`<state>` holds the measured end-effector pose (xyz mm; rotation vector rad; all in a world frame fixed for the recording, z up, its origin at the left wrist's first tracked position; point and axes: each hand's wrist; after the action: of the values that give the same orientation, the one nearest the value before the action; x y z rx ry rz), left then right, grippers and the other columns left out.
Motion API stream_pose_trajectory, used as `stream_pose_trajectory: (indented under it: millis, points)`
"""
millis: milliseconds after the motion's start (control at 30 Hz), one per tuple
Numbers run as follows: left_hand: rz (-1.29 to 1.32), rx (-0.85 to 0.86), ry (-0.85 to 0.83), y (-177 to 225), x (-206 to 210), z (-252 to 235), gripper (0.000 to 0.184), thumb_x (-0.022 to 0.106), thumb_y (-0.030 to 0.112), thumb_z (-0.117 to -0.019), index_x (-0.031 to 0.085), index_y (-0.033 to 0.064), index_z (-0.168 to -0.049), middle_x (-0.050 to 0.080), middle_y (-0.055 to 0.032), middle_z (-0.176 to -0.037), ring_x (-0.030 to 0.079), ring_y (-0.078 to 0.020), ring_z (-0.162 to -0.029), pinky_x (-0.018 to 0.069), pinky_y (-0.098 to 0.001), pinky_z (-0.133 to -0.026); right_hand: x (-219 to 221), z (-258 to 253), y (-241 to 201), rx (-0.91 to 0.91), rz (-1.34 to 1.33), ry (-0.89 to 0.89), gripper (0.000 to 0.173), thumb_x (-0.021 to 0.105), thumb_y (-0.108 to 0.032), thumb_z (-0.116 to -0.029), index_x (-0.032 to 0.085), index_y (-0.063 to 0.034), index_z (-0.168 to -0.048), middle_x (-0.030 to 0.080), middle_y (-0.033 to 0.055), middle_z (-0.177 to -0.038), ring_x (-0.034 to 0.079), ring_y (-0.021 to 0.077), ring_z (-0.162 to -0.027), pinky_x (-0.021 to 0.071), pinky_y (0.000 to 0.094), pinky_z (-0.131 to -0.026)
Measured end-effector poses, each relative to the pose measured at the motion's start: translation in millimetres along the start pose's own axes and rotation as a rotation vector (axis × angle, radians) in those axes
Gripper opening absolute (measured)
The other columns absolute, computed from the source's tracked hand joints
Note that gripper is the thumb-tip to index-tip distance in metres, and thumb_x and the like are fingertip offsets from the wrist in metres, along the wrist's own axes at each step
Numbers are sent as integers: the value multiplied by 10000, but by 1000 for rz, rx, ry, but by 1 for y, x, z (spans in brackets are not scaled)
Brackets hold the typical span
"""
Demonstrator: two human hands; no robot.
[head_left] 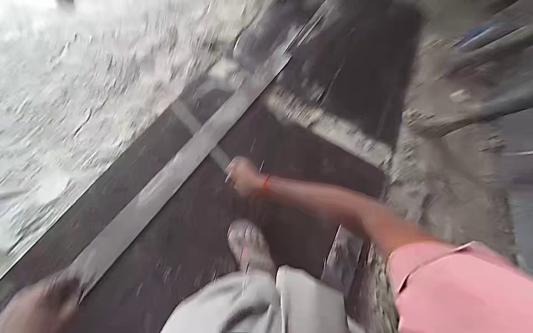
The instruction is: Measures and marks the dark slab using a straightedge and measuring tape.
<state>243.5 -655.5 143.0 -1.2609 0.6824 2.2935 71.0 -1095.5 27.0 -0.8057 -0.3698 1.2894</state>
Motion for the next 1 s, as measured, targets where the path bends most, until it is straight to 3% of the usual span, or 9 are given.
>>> stream_pose_trajectory:
  millis: [67, 133, 167, 267, 367, 467, 667, 833, 1000]
  points:
    - [-171, -80, 88, -3, -39, -38, 421, 594, 426, -985, 691, 54, -813, 690, -210, -780, 690, -448, -769, 500, -677, -637, -88, -58, -10, -76, 225, 251, 300, 526, -245, -1032, 650, -29, -1199, 696, 153, -1018, 682, 264, -903, 564, 482, -826]
    - [-299, -155, -47, 24, -54, -98, 413, 528, 438, -1025, 729, 89, -933, 728, -207, -915, 709, -447, -904, 536, -672, -730, -172, -94, -17, -126, 418, 475, 344, 456, -267, -1062, 640, -26, -1224, 692, 215, -1083, 689, 364, -984, 552, 584, -879]
    - [-363, -154, -216, 29, -43, -95, 374, 509, 411, -1037, 726, 108, -1003, 727, -194, -987, 705, -431, -967, 546, -657, -774, -170, -86, 19, -47, 462, 451, 328, 463, -260, -1062, 647, -20, -1189, 690, 241, -1057, 683, 413, -965, 539, 640, -848]
    - [-375, 53, -91, 60, -16, -192, 365, 620, 382, -992, 704, 88, -1191, 697, -171, -1210, 649, -383, -1167, 518, -609, -946, -224, -142, -9, -47, 589, 503, 291, 503, -249, -1050, 703, -46, -1113, 705, 242, -1042, 678, 443, -999, 513, 680, -860]
    - [-224, 130, 36, 105, 29, -263, 726, 672, 515, -926, 525, 53, -1467, 509, -175, -1525, 452, -359, -1437, 400, -576, -1131, -235, -167, -11, 13, 672, 449, 292, 500, -235, -1053, 693, -51, -1173, 697, 255, -1134, 657, 454, -1105, 493, 683, -925]
    - [-65, 165, 173, 155, 72, -323, 1021, 674, 676, -831, 387, 18, -1558, 378, -199, -1616, 339, -353, -1511, 304, -537, -1208, -246, -177, -12, 10, 655, 430, 309, 477, -248, -1075, 687, -42, -1167, 705, 238, -1076, 674, 427, -1050, 504, 657, -912]
    - [-46, 157, 198, 227, 95, -407, 1285, 649, 845, -698, 307, -34, -1571, 228, -243, -1668, 225, -359, -1556, 220, -538, -1239, -252, -191, -26, 25, 637, 388, 295, 473, -242, -1071, 691, -44, -1092, 699, 212, -966, 679, 398, -942, 511, 634, -839]
    - [-5, 167, 302, 239, 102, -438, 1214, 651, 888, -600, 528, -11, -1407, 274, -291, -1630, 250, -416, -1535, 242, -568, -1227, -258, -194, -6, 60, 644, 395, 333, 447, -300, -1076, 686, -74, -1022, 688, 185, -928, 676, 385, -909, 513, 634, -782]
    - [45, 209, 363, 235, 105, -438, 1175, 659, 865, -613, 557, -62, -1327, 325, -317, -1594, 296, -429, -1513, 241, -567, -1229, -266, -197, 1, 48, 511, 354, 360, 470, -291, -1076, 707, -100, -885, 684, 97, -780, 659, 280, -760, 505, 562, -728]
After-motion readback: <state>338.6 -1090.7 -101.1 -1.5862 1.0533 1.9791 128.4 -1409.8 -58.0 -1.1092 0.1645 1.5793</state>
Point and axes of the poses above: each hand's wrist, its own z-axis away from the middle knuckle, its own x-axis out of the palm, y = z × x
